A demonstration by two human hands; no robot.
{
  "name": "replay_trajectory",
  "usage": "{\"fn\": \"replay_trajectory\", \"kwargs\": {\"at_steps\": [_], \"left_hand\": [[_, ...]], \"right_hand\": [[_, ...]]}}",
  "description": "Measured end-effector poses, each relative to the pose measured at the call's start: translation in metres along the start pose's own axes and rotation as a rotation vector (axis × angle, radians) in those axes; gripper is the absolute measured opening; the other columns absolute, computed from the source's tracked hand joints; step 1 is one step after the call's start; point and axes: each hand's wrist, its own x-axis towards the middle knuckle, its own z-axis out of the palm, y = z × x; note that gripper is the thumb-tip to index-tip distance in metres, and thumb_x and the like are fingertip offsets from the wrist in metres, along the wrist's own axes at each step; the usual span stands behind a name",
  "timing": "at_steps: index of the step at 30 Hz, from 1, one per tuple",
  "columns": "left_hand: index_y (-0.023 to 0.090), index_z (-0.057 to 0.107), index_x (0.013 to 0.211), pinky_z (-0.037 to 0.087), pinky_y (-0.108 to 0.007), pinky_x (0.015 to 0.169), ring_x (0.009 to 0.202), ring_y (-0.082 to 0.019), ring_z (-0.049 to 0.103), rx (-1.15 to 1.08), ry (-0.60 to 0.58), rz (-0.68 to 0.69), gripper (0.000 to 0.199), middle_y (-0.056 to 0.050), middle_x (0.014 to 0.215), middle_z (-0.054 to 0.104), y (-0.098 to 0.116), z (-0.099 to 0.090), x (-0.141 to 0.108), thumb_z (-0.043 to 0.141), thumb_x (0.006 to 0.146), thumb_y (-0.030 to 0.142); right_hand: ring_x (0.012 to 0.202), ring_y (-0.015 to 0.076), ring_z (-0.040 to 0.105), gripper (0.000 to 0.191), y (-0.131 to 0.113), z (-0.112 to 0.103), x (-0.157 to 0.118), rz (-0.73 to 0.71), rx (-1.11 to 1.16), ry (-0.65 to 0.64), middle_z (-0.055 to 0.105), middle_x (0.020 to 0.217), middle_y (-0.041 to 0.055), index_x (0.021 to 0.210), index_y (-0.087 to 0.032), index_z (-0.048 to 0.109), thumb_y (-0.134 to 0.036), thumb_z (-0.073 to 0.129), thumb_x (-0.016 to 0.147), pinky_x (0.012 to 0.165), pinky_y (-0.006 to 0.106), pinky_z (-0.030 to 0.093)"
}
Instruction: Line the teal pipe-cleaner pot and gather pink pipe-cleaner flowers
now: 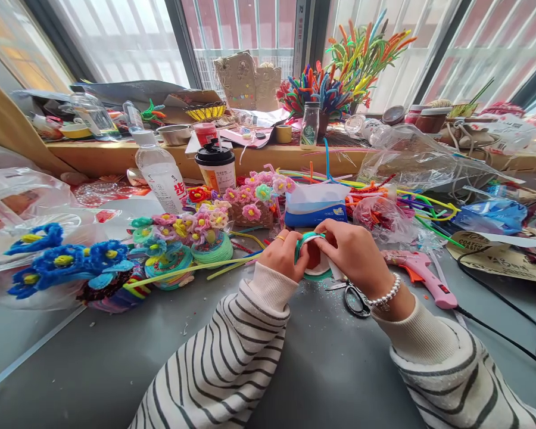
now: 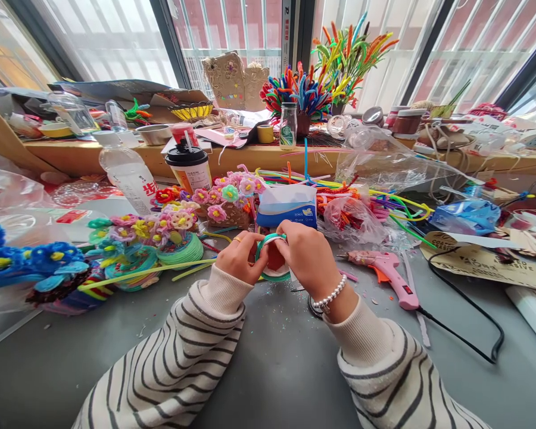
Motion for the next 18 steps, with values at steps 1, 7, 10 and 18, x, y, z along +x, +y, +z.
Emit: {"fn": "replay_trajectory", "kwargs": {"at_steps": [1,7,10,18], "left_hand": [[0.016,0.054,0.074,0.036,-0.019,0.049,0.050,-0.009,0.047,0.006,0.028,-0.004,0.012,0.001,0.061,0.051,-0.001,0.001,0.000,0.045,0.073,0.024],[0.016,0.051,0.069,0.036,-0.019,0.048,0.050,-0.009,0.047,0.046,0.155,-0.029,0.006,0.001,0.060,0.053,-0.003,0.001,0.000,0.047,0.068,0.020],[0.017,0.051,0.069,0.036,-0.019,0.049,0.052,-0.010,0.049,0.087,0.161,-0.015,0.005,0.000,0.060,0.053,-0.002,0.000,0.000,0.048,0.068,0.021],[0.017,0.051,0.072,0.034,-0.019,0.048,0.052,-0.010,0.049,0.142,0.243,0.006,0.005,0.001,0.059,0.052,-0.004,0.003,0.000,0.049,0.068,0.020]], "right_hand": [[0.058,0.0115,0.052,0.008,0.001,-0.002,0.000,0.007,0.021,-0.017,0.058,0.064,-0.0005,0.078,-0.019,0.052,-0.024,0.049,0.074,0.054,0.021,0.032],[0.054,0.0118,0.051,0.011,0.004,-0.014,-0.001,0.070,-0.016,-0.078,0.057,0.060,0.0002,0.068,-0.018,0.049,-0.028,0.049,0.073,0.051,0.021,0.032],[0.055,0.0126,0.052,0.017,0.002,-0.019,-0.002,0.088,-0.032,-0.061,0.059,0.060,0.0005,0.063,-0.018,0.052,-0.031,0.048,0.073,0.053,0.023,0.033],[0.056,0.0113,0.055,0.017,0.001,-0.022,-0.001,0.084,0.181,-0.141,0.064,0.064,-0.0005,0.066,-0.019,0.061,-0.027,0.048,0.073,0.055,0.022,0.036]]}}
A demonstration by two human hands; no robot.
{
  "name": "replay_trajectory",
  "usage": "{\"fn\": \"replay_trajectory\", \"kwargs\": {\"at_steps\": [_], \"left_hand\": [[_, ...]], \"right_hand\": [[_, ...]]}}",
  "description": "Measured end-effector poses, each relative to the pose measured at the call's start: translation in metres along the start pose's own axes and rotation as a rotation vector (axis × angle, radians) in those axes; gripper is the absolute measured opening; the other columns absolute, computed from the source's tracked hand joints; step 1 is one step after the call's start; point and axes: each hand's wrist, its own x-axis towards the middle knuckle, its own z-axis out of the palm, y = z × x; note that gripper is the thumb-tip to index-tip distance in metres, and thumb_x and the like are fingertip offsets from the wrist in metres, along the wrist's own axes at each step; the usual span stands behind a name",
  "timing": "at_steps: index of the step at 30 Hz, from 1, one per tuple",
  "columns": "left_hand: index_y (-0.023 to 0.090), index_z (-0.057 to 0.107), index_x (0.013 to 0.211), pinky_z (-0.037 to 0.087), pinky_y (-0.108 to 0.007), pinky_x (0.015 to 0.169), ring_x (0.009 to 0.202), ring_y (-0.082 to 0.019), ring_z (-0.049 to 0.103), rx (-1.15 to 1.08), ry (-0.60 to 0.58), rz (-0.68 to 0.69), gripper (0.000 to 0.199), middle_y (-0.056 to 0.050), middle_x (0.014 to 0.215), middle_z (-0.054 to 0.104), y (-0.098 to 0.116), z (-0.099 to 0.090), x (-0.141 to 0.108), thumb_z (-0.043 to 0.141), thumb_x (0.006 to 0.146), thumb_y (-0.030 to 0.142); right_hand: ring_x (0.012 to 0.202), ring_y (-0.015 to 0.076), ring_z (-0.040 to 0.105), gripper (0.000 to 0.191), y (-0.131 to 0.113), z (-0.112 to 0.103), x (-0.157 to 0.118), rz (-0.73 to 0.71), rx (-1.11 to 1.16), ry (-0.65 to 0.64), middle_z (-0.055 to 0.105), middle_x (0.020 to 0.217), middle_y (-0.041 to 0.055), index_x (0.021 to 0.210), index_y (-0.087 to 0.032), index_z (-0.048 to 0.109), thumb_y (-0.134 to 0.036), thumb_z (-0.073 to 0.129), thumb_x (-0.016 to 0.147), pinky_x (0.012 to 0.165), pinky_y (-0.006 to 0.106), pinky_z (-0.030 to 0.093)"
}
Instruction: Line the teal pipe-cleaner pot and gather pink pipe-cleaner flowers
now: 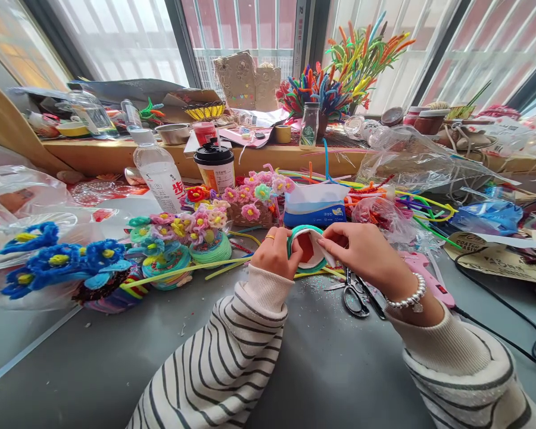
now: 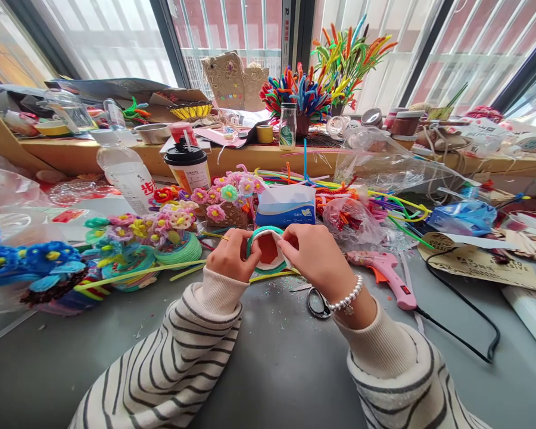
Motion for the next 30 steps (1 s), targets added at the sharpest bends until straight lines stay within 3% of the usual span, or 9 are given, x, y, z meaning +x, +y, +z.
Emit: {"fn": "replay_trajectory", "kwargs": {"at_steps": [5,10,18,25,30], "left_hand": [[0.016,0.050,0.073,0.034,-0.019,0.047,0.052,-0.011,0.049,-0.016,0.014,-0.031,0.007,0.002,0.055,0.050,0.001,0.002,0.000,0.050,0.067,0.020],[0.018,0.048,0.072,0.035,-0.020,0.050,0.053,-0.012,0.050,-0.015,-0.058,-0.117,0.007,0.002,0.055,0.050,0.001,0.001,-0.001,0.049,0.067,0.022],[0.019,0.047,0.071,0.036,-0.021,0.048,0.050,-0.012,0.048,-0.053,-0.215,-0.231,0.006,0.003,0.055,0.049,-0.007,-0.001,0.000,0.047,0.069,0.024],[0.018,0.046,0.071,0.036,-0.021,0.049,0.051,-0.012,0.048,-0.090,-0.236,-0.266,0.007,0.002,0.056,0.049,-0.003,-0.003,0.001,0.048,0.068,0.024],[0.018,0.047,0.072,0.036,-0.021,0.048,0.048,-0.011,0.046,-0.061,-0.214,-0.237,0.006,0.003,0.055,0.047,-0.001,-0.004,0.000,0.047,0.069,0.023]], "right_hand": [[0.054,0.0102,0.056,0.012,0.005,0.012,0.004,0.029,0.142,0.083,0.064,0.065,-0.0005,0.071,-0.018,0.059,-0.026,0.050,0.073,0.053,0.020,0.039],[0.059,0.0125,0.057,0.012,0.005,0.023,0.007,0.024,0.089,0.212,0.063,0.066,0.0013,0.072,-0.017,0.058,-0.025,0.050,0.073,0.057,0.022,0.040],[0.059,0.0121,0.056,0.013,0.006,0.014,0.006,0.039,0.133,-0.030,0.064,0.067,0.0008,0.069,-0.018,0.061,-0.029,0.054,0.068,0.055,0.021,0.040],[0.053,0.0103,0.053,0.017,0.004,0.022,0.007,0.084,0.085,0.079,0.062,0.060,-0.0002,0.061,-0.017,0.057,-0.028,0.049,0.071,0.051,0.020,0.035],[0.055,0.0125,0.052,0.016,0.004,0.033,0.008,0.088,-0.109,0.128,0.060,0.060,0.0004,0.056,-0.018,0.052,-0.025,0.049,0.070,0.052,0.023,0.032]]}}
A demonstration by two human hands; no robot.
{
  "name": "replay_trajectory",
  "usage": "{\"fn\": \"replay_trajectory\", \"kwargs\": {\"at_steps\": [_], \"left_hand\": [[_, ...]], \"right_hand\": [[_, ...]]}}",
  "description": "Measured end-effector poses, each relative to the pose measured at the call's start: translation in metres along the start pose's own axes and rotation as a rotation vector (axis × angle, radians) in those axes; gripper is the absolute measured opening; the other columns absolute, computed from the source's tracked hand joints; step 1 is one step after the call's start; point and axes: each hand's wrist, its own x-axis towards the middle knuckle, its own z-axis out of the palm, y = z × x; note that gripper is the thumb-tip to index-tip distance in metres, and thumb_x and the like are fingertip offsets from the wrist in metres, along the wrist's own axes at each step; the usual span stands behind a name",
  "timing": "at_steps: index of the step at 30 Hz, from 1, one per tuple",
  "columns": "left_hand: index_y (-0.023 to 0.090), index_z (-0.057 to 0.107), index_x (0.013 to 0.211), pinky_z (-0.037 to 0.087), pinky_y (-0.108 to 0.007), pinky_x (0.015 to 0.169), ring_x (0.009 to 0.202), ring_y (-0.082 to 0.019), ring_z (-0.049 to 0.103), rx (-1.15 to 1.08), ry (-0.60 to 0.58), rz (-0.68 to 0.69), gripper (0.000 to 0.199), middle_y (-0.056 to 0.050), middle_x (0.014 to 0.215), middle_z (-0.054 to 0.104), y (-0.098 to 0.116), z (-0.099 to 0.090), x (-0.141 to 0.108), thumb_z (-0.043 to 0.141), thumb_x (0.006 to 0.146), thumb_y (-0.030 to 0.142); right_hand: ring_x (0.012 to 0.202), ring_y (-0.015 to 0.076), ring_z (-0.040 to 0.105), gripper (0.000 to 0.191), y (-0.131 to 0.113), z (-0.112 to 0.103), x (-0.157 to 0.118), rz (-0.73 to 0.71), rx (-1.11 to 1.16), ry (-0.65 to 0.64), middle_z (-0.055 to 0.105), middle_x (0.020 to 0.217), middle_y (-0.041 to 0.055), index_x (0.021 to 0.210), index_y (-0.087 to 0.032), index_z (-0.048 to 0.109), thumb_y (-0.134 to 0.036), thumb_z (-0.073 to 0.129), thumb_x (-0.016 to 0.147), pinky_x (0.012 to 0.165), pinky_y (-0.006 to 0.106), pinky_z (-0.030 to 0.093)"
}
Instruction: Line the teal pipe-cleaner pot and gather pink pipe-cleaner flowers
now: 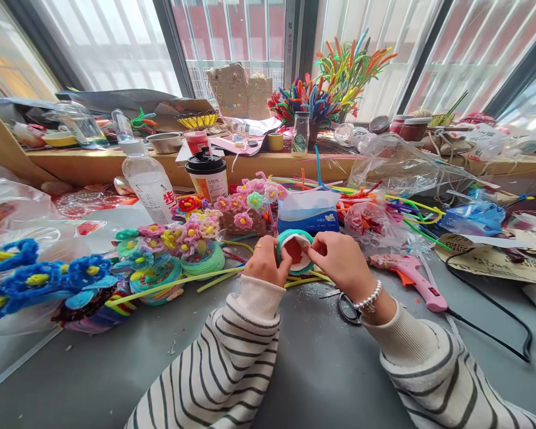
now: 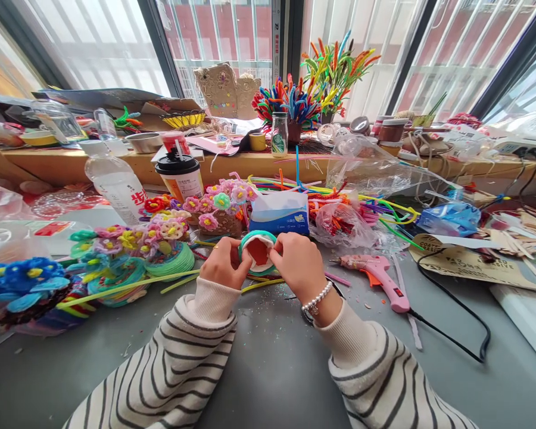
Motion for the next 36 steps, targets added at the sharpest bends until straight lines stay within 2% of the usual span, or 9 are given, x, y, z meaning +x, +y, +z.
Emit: {"fn": "replay_trajectory", "kwargs": {"at_steps": [7,10,14,17,20,23,29,33,36], "left_hand": [[0.019,0.046,0.071,0.034,-0.020,0.048,0.048,-0.010,0.045,-0.010,0.068,0.001,0.004,0.004,0.054,0.045,0.002,0.002,-0.001,0.047,0.068,0.022],[0.019,0.046,0.071,0.034,-0.020,0.047,0.047,-0.010,0.044,-0.028,0.073,-0.001,0.004,0.004,0.053,0.045,0.003,0.004,-0.002,0.047,0.068,0.022],[0.019,0.046,0.068,0.033,-0.020,0.047,0.046,-0.010,0.044,-0.037,0.040,-0.009,0.004,0.005,0.051,0.043,0.002,0.002,-0.002,0.047,0.067,0.023],[0.020,0.044,0.065,0.034,-0.020,0.046,0.044,-0.009,0.043,-0.098,-0.024,-0.050,0.007,0.005,0.049,0.044,-0.001,0.000,0.001,0.048,0.065,0.025],[0.019,0.042,0.062,0.034,-0.020,0.045,0.041,-0.008,0.042,-0.207,-0.143,-0.078,0.009,0.007,0.046,0.044,-0.004,-0.003,0.005,0.049,0.062,0.026],[0.020,0.039,0.057,0.032,-0.018,0.042,0.039,-0.007,0.039,-0.290,-0.317,-0.103,0.012,0.008,0.041,0.040,-0.003,-0.006,0.008,0.050,0.058,0.025],[0.020,0.034,0.051,0.029,-0.019,0.040,0.038,-0.007,0.036,-0.283,-0.571,-0.117,0.017,0.009,0.039,0.036,-0.001,-0.003,0.006,0.051,0.055,0.021],[0.019,0.043,0.057,0.034,-0.021,0.041,0.042,-0.009,0.041,-0.226,-0.570,-0.008,0.011,0.007,0.045,0.042,-0.007,0.003,0.004,0.053,0.057,0.022],[0.018,0.055,0.074,0.042,-0.022,0.050,0.054,-0.011,0.050,-0.288,-0.517,0.104,0.015,0.000,0.063,0.052,-0.009,0.004,0.005,0.056,0.061,0.026]], "right_hand": [[0.059,0.0116,0.053,0.014,0.000,0.008,0.000,-0.005,0.053,0.051,0.059,0.065,0.0006,0.063,-0.018,0.053,-0.024,0.046,0.073,0.054,0.021,0.033],[0.059,0.0123,0.052,0.012,0.000,0.010,-0.001,0.000,-0.061,0.075,0.058,0.065,0.0005,0.063,-0.018,0.051,-0.024,0.047,0.073,0.051,0.022,0.030],[0.056,0.0119,0.050,0.017,0.002,0.007,0.000,-0.034,-0.091,0.014,0.057,0.062,-0.0002,0.059,-0.019,0.049,-0.027,0.047,0.074,0.049,0.022,0.028],[0.054,0.0108,0.048,0.025,0.005,-0.002,0.002,-0.077,0.024,0.050,0.055,0.059,-0.0006,0.058,-0.018,0.048,-0.035,0.044,0.077,0.052,0.021,0.031],[0.059,0.0108,0.049,0.018,0.005,-0.011,0.002,-0.159,0.076,0.093,0.054,0.065,0.0002,0.069,-0.017,0.051,-0.033,0.047,0.076,0.056,0.020,0.034],[0.063,0.0113,0.050,0.012,0.002,-0.016,0.000,-0.203,0.027,-0.033,0.056,0.070,0.0013,0.069,-0.017,0.053,-0.026,0.049,0.075,0.058,0.021,0.035],[0.059,0.0124,0.053,0.010,0.004,-0.015,-0.003,-0.111,-0.096,-0.299,0.061,0.065,0.0022,0.062,-0.018,0.057,-0.024,0.053,0.070,0.053,0.021,0.034],[0.059,0.0128,0.054,0.008,0.005,-0.010,-0.002,-0.103,-0.123,-0.327,0.062,0.066,0.0030,0.063,-0.018,0.058,-0.021,0.053,0.068,0.052,0.021,0.035],[0.061,0.0130,0.054,0.008,0.002,-0.010,-0.002,-0.110,-0.083,-0.297,0.063,0.069,0.0027,0.068,-0.018,0.058,-0.024,0.053,0.069,0.053,0.021,0.035]]}}
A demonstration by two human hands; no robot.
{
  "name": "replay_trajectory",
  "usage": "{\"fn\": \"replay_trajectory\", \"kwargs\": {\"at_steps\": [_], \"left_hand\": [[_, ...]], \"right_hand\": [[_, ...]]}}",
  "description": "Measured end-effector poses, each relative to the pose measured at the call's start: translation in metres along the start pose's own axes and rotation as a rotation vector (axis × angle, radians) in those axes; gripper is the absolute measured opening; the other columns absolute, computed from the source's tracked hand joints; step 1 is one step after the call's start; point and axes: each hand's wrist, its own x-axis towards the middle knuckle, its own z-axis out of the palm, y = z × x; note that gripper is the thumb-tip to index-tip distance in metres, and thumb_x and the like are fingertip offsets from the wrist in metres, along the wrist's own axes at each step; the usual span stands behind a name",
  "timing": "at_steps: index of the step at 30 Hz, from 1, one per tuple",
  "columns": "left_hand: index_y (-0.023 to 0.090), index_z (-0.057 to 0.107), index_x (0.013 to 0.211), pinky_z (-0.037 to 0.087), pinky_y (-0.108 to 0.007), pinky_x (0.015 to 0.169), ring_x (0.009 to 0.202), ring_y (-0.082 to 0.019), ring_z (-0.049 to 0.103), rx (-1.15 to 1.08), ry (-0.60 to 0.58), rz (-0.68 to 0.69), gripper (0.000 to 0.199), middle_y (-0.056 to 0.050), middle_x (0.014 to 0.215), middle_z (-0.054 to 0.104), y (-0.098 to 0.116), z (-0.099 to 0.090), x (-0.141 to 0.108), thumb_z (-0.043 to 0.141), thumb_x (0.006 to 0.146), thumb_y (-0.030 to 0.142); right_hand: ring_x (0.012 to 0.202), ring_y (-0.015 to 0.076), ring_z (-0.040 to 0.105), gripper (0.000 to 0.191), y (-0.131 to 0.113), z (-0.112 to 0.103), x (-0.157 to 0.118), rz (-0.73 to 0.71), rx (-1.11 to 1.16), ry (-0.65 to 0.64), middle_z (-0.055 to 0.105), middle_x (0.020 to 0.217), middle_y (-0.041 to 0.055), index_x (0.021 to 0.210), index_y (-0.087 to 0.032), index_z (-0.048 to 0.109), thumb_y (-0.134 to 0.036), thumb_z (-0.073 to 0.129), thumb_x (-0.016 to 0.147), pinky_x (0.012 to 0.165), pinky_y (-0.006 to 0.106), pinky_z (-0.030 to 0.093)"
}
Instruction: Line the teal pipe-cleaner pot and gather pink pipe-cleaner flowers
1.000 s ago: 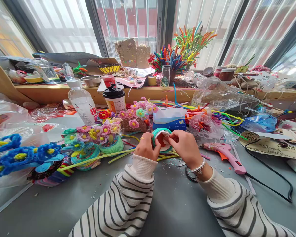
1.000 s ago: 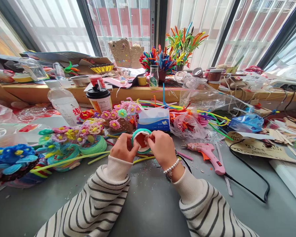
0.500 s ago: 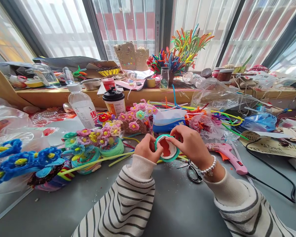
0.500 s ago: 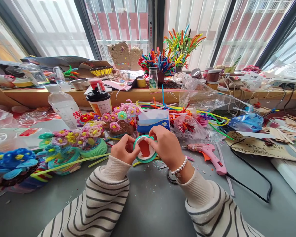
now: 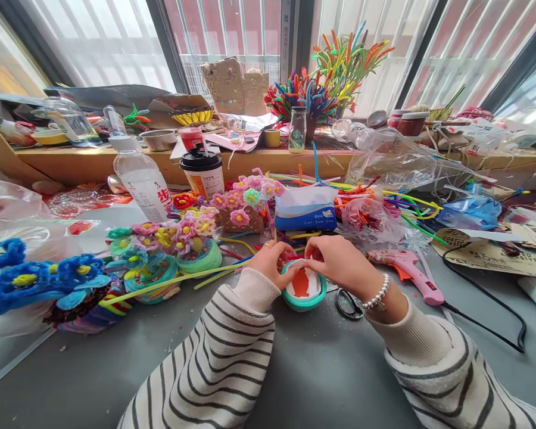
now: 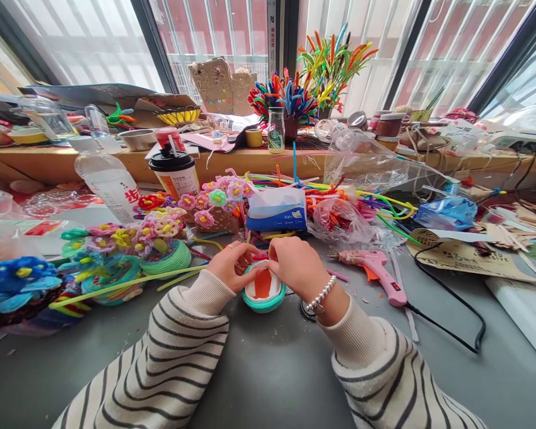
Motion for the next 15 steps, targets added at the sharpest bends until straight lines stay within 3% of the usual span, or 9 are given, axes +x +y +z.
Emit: {"fn": "replay_trajectory", "kwargs": {"at_steps": [4,15], "left_hand": [[0.019,0.061,0.077,0.046,-0.024,0.059,0.068,-0.014,0.055,0.018,-0.003,0.114,0.012,-0.004,0.073,0.057,0.0028,-0.0013,0.0016,0.053,0.068,0.020],[0.016,0.058,0.071,0.045,-0.027,0.061,0.068,-0.015,0.054,0.070,-0.008,0.118,0.007,-0.004,0.075,0.057,0.0027,0.0001,-0.0004,0.054,0.069,0.021]], "right_hand": [[0.064,0.0130,0.055,0.007,-0.0034,0.0000,-0.0004,-0.009,-0.002,0.018,0.063,0.071,0.0026,0.069,-0.018,0.059,-0.019,0.052,0.070,0.057,0.021,0.036],[0.061,0.0119,0.053,0.005,0.0001,-0.0025,-0.0005,-0.011,-0.014,0.010,0.063,0.068,0.0007,0.067,-0.019,0.058,-0.019,0.053,0.067,0.056,0.021,0.035]]}}
